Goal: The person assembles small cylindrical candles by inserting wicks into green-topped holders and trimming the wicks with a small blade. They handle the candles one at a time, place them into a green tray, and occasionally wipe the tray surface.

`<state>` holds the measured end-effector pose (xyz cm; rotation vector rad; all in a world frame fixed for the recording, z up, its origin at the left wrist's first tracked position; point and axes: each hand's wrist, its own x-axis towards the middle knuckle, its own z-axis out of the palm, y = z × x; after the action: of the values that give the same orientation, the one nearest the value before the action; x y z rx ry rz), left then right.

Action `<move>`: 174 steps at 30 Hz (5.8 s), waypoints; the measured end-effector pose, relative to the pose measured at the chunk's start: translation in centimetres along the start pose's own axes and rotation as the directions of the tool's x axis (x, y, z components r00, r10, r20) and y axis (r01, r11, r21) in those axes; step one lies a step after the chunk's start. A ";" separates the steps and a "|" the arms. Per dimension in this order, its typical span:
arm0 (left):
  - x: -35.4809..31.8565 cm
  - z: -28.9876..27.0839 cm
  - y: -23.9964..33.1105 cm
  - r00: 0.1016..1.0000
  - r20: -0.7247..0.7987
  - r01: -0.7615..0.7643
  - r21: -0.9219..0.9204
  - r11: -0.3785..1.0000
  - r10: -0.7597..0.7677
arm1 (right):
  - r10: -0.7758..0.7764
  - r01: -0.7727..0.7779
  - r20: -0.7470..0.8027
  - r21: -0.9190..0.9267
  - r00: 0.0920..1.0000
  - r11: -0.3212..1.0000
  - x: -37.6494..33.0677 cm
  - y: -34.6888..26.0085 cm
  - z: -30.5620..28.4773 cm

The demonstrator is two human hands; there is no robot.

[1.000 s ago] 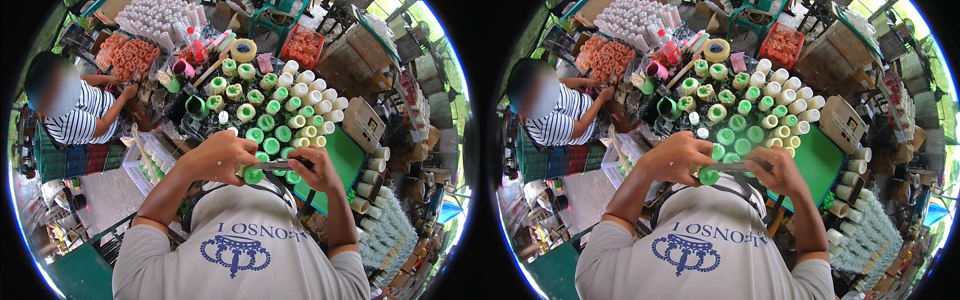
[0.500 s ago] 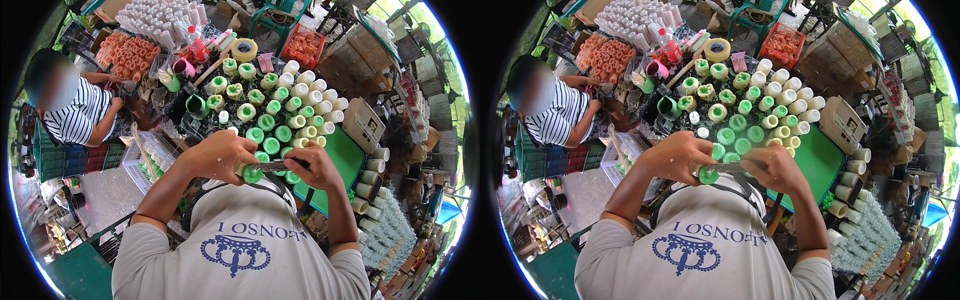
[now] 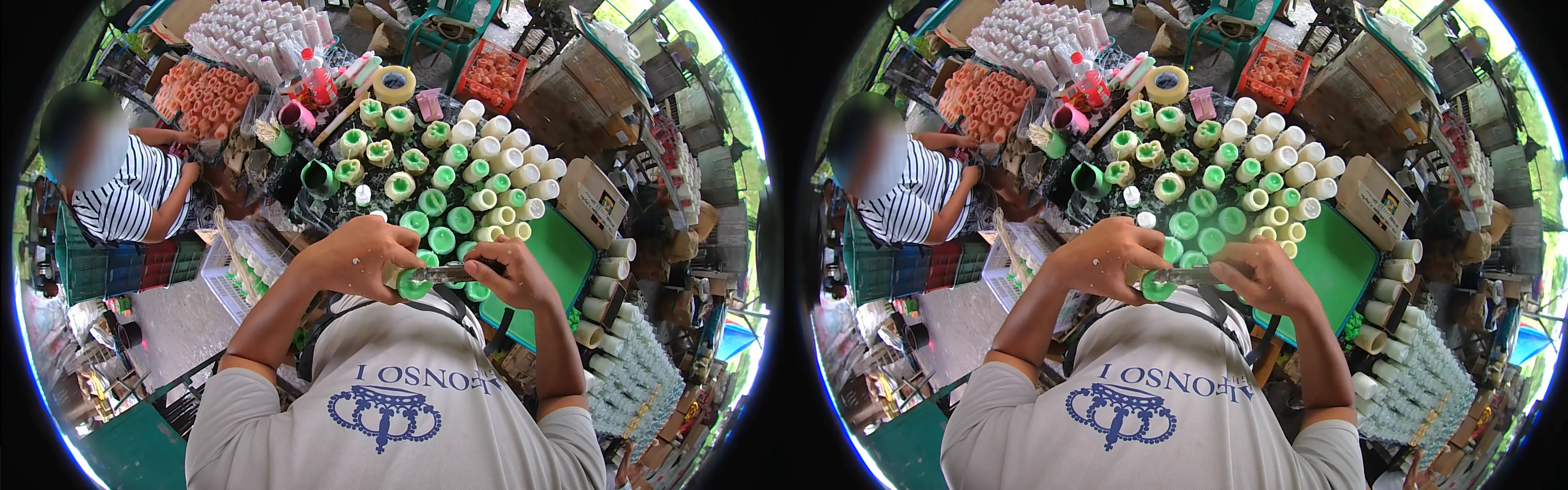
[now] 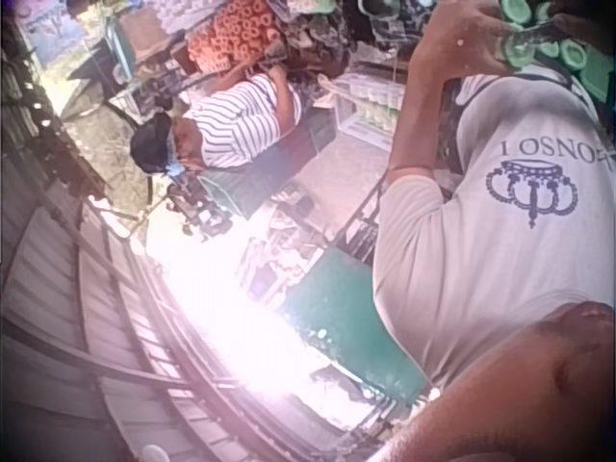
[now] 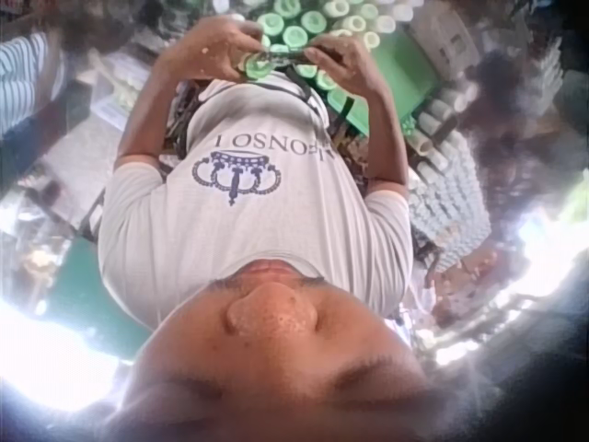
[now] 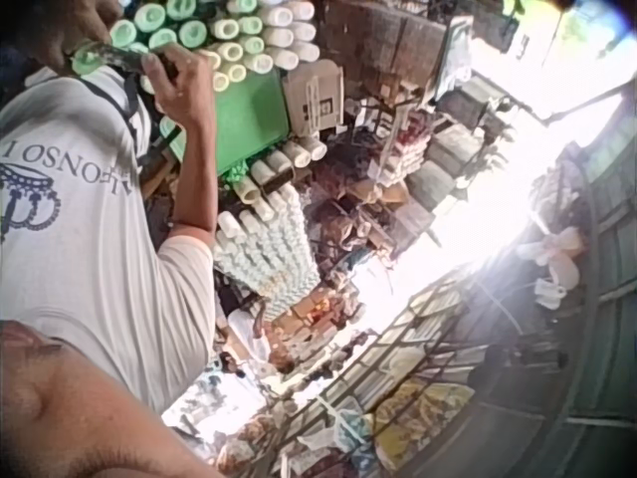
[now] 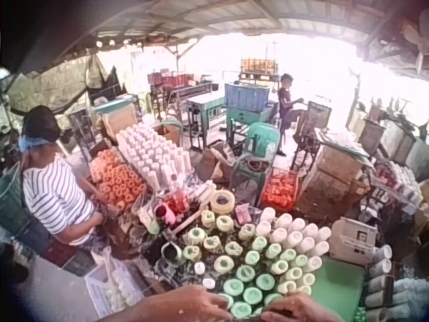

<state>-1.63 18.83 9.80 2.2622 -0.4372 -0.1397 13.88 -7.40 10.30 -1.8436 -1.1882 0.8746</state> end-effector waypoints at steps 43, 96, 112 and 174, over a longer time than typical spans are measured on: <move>0.5 -0.1 -1.8 0.994 -0.105 -0.081 -0.523 0.849 0.030 | -0.273 0.255 -0.269 -0.101 0.923 0.962 -2.3 -0.5 1.1; 0.4 -0.4 -0.9 0.980 -0.199 -0.118 -0.534 0.837 0.012 | -0.280 0.260 -0.383 -0.103 0.881 0.960 -2.0 -0.3 2.5; 0.3 0.2 -1.4 0.971 -0.227 -0.184 -0.530 0.828 0.071 | -0.299 0.277 -0.399 -0.115 0.867 0.954 -1.9 -0.7 1.3; -1.3 0.9 -0.3 0.986 -0.160 -0.141 -0.633 0.761 0.049 | -0.237 0.245 -0.388 -0.028 0.891 0.969 -2.6 -1.3 2.2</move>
<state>-3.00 18.85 8.93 1.5491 -0.3597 -0.0675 10.62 -8.94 10.70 -1.7038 -1.1137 0.3557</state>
